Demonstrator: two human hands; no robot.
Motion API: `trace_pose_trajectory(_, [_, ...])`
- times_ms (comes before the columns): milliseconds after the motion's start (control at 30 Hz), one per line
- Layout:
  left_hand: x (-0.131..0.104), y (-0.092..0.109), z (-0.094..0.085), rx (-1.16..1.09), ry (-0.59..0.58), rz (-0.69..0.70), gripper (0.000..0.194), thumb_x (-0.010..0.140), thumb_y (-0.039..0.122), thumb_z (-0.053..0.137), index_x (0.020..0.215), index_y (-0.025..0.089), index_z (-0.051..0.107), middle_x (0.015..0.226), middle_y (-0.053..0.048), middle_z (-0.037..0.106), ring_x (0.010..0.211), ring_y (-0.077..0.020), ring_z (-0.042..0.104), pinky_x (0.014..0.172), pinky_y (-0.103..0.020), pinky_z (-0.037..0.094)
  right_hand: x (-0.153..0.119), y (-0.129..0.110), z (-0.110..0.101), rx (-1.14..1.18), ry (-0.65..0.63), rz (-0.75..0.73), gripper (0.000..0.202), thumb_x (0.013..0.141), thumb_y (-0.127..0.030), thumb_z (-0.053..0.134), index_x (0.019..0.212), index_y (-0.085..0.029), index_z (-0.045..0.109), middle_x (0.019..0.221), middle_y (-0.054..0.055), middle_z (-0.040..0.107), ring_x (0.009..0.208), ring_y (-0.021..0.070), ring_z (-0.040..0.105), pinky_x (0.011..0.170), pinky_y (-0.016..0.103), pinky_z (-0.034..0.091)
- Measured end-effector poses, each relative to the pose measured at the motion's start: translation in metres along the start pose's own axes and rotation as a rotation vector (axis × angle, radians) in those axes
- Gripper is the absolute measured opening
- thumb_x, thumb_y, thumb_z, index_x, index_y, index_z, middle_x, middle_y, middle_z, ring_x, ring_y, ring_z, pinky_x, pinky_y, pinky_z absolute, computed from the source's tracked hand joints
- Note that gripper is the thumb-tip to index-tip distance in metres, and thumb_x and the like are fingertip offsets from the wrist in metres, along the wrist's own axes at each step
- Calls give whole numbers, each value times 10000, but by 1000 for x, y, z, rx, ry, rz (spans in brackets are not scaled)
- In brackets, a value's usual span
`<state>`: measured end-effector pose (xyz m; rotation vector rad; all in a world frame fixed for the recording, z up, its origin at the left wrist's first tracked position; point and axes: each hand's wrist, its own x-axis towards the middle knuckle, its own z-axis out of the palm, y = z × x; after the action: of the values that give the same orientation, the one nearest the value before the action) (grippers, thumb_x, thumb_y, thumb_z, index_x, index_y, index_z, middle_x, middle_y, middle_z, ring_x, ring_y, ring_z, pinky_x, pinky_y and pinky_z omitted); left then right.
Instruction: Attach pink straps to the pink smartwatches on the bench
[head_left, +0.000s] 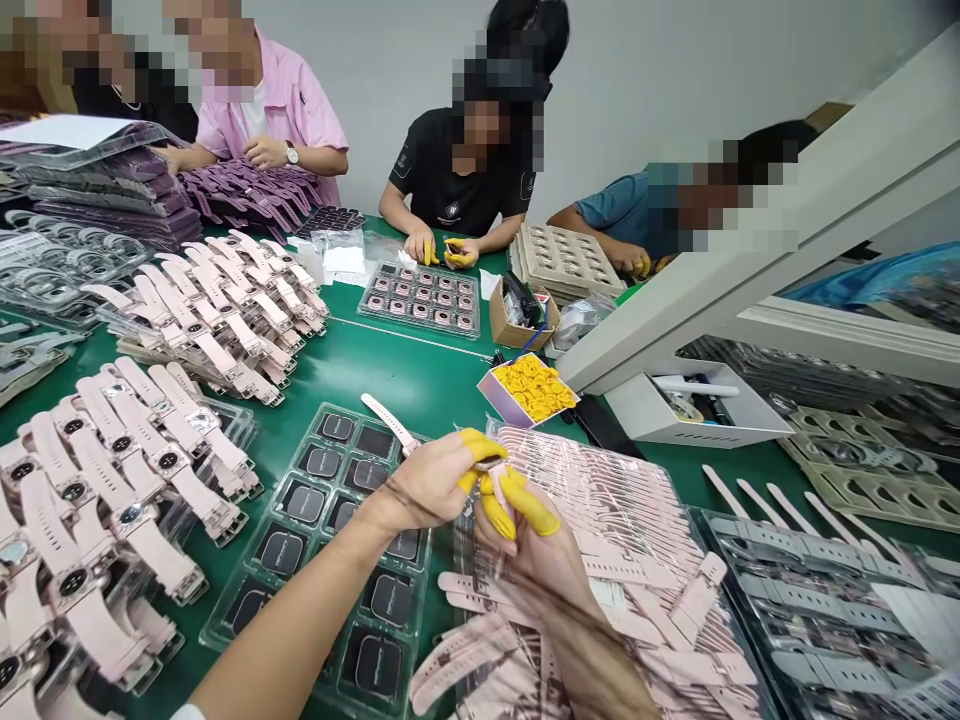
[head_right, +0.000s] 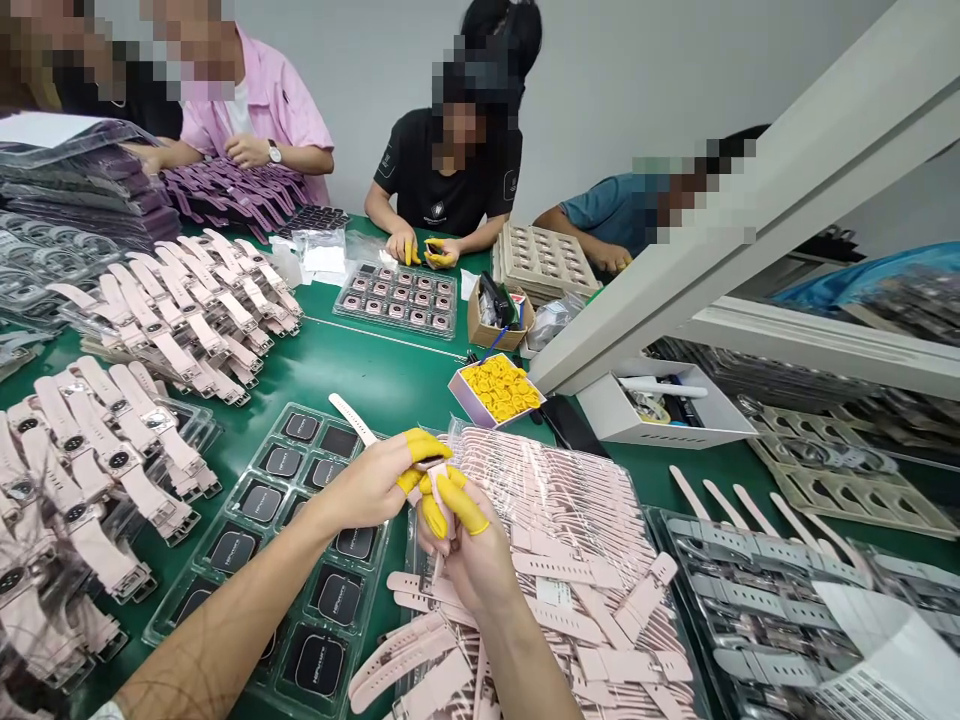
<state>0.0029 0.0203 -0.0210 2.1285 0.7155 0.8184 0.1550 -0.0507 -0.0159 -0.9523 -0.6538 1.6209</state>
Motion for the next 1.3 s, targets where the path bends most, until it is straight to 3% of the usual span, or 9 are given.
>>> trace_pose_trajectory(167, [-1,10,-8,61,-71,5,437,1008,192,404,1415,147,556,1354,-147,625,1290,-257,571,1142,-422,484,2,-1,-5,44,0,61,430,900,-489,737,665,-199,524,480,-60,399,422,70,248,441,213,281])
trace_pose_trajectory(400, [2,20,-15,382,-178,-42,317,1006,235,442,1199,144,677,1111,-129,674,1066,-277,619,987,-419,542,4,-5,-13,-31,-9,167,459,776,-473,860,600,-184,550,453,-67,374,416,51,194,424,201,242])
trace_pose_trajectory(700, [-1,14,-19,17,-85,-79,328,1035,265,481,1332,180,591,1259,-123,694,1169,-253,656,1021,-394,540,4,1,-16,-81,116,55,435,762,-524,865,637,-202,601,506,-25,482,435,95,339,447,235,341])
trace_pose_trajectory(833, [0,14,-17,-209,100,-156,218,936,359,689,1071,189,671,1095,-94,726,1025,-240,688,923,-366,556,4,1,-14,-151,67,18,418,835,-601,773,711,-224,643,582,-2,531,460,114,369,453,257,334])
trace_pose_trajectory(933, [4,12,-14,-450,266,-150,272,887,435,746,925,182,652,1022,-97,732,969,-231,699,879,-359,564,-1,3,-13,-149,91,130,408,793,-647,785,802,-248,703,583,-18,492,453,107,305,433,254,277])
trace_pose_trajectory(1033, [8,7,-21,-757,558,-266,398,867,531,755,981,201,564,1036,-83,760,749,-183,737,678,-306,586,-4,2,-11,-192,52,242,434,772,-653,795,780,-229,700,576,-29,450,444,71,228,425,222,190])
trace_pose_trajectory(1133, [7,2,-38,-777,862,-340,476,849,551,775,1024,225,476,1086,-75,775,596,-148,722,561,-267,570,-3,0,-10,-239,20,175,419,741,-621,839,756,-226,701,608,-12,512,447,66,275,429,219,247])
trace_pose_trajectory(1200, [5,2,-43,-682,804,-369,412,893,489,737,1088,223,490,1139,-95,774,601,-149,729,559,-270,582,0,-2,-9,-253,60,59,403,753,-615,839,771,-234,713,629,0,561,463,85,342,454,236,317])
trace_pose_trajectory(1300, [1,6,-34,-437,388,-332,266,972,311,597,1213,198,597,1182,-115,772,798,-195,775,737,-335,641,4,0,-9,-240,80,-40,354,779,-576,842,838,-248,724,606,-10,570,474,107,398,476,248,354])
